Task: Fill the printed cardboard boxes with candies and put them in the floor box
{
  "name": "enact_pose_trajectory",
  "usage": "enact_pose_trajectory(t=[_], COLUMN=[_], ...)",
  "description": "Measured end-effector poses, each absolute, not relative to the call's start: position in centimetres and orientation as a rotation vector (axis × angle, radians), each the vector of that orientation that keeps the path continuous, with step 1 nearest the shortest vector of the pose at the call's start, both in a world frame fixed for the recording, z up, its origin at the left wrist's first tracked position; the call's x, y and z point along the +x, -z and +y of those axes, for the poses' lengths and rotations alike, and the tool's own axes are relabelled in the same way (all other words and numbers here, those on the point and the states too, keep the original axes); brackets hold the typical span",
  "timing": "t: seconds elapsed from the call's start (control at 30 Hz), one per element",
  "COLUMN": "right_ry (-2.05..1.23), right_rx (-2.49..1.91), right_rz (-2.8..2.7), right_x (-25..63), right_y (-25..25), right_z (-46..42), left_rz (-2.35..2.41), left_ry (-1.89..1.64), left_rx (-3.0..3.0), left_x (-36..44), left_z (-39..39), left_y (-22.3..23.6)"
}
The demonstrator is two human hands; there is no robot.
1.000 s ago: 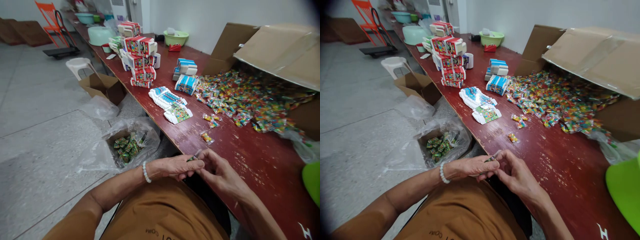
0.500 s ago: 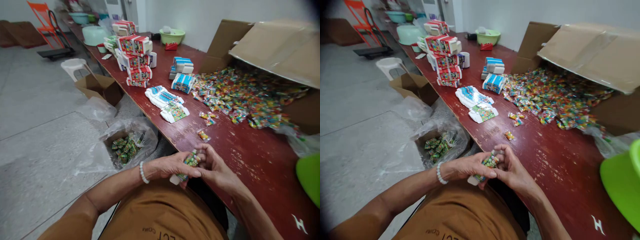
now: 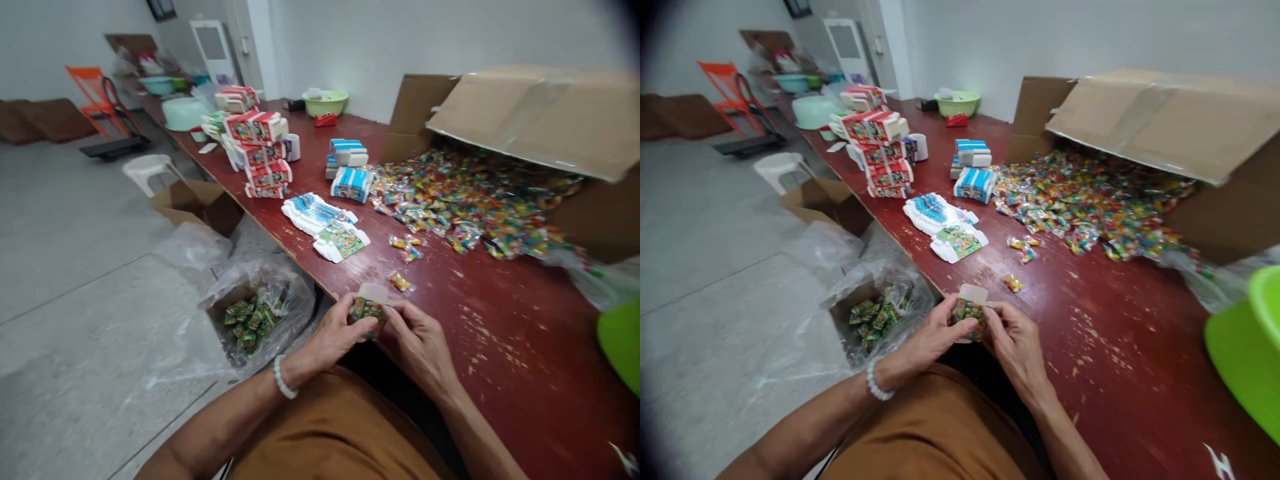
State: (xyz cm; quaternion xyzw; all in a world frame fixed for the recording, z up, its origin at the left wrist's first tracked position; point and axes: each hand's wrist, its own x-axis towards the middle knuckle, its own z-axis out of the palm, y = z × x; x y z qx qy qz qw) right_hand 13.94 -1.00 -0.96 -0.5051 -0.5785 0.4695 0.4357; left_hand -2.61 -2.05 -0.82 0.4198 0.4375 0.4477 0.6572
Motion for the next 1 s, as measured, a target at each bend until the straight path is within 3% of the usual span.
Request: enact_pose_trajectory(t=[0.3, 0.5, 0.6, 0.83, 1.0], right_ry=[-1.230, -1.786, -1.911, -1.638, -1.510], right_rx=[-1.148, -1.124, -1.131, -1.107, -1.118], right_rz=[-1.067, -0.798, -0.805, -0.929, -1.160], right_x=[12.4, 12.9, 13.5, 13.0, 12.5], right_y=[2.0, 1.9, 1.8, 2.3, 1.1], right_z=[-1.1, -1.0, -0.8, 0.5, 1.1], left_rz=[1.098, 0.962, 0.994, 1.059, 0.929], left_ry=[-1.171, -1.122, -1.100, -0.989, -1.113], left_rx=[1.023, 0.842, 0.922, 1.237, 0.936], left_x=[-2.7, -3.0, -3.3, -4.5, -4.5], left_z=[-3.2, -2.4, -2.4, -1.8, -1.1], left_y=[1.4, 0.5, 0.8, 0.9, 0.9])
